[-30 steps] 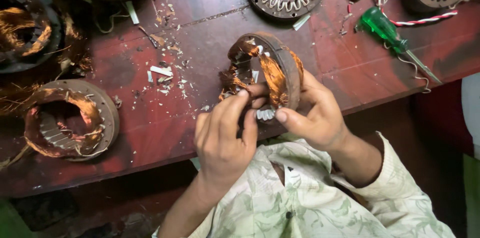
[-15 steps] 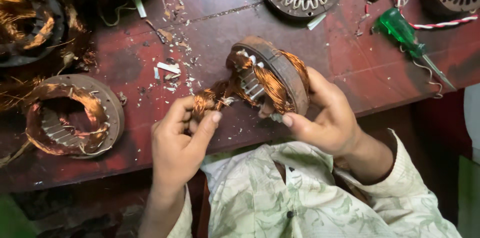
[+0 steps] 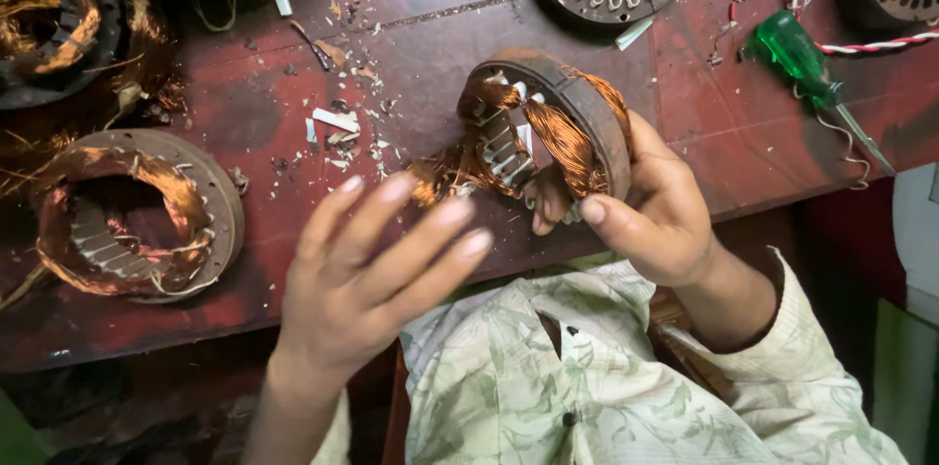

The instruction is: The person removes copper wire from a circular motor stator by hand, pulling the wire out of the slots and gathering it into a bundle. The person repeats this process on multiple stators, placing the removed wire on the workbench.

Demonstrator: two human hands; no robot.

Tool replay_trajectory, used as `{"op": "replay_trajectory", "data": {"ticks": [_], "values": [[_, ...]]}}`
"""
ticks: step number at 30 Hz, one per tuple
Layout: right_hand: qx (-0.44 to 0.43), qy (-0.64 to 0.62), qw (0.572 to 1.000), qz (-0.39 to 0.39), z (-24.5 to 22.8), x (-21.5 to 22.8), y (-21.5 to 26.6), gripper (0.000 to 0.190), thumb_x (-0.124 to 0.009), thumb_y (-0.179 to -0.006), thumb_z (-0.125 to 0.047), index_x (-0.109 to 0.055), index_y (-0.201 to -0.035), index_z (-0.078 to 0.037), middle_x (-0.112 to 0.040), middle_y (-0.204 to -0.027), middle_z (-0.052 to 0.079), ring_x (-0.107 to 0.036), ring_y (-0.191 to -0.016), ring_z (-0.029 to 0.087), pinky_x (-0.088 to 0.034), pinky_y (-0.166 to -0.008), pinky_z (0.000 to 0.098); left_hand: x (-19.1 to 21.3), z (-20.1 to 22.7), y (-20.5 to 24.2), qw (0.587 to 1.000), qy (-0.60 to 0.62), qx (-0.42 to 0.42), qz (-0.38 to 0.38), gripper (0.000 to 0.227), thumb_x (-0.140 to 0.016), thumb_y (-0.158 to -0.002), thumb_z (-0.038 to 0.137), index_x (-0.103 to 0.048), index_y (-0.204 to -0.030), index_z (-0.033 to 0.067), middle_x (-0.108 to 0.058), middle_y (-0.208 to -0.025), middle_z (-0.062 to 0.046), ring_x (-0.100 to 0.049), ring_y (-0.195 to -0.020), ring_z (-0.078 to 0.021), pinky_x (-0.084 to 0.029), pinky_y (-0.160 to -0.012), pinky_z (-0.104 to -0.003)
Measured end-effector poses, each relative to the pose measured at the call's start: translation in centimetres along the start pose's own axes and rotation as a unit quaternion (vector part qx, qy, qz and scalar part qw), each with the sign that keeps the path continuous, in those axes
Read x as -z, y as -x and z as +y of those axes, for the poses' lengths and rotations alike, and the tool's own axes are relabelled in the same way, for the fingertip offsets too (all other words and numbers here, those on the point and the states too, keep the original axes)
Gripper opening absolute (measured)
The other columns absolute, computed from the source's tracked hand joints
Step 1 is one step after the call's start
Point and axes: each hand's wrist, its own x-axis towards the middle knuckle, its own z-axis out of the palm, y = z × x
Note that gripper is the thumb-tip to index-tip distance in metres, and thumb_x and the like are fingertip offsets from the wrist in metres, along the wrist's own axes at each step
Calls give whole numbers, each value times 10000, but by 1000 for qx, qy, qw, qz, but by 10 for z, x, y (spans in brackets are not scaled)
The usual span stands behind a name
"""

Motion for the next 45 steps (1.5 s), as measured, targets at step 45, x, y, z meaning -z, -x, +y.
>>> {"op": "replay_trajectory", "data": {"ticks": [45], "values": [[98,297,949,34,16,-28,22,434,-642,-972,-40,-461,-1338,110,-748,-1049,120,-708,-829,149,-577,-795,264,-24,-2,32,469,781,369,184,799,-785,-956,8,-306,-1595,21,-675,-940,-84,-651,-839,-100,-546,-795,-301]]}}
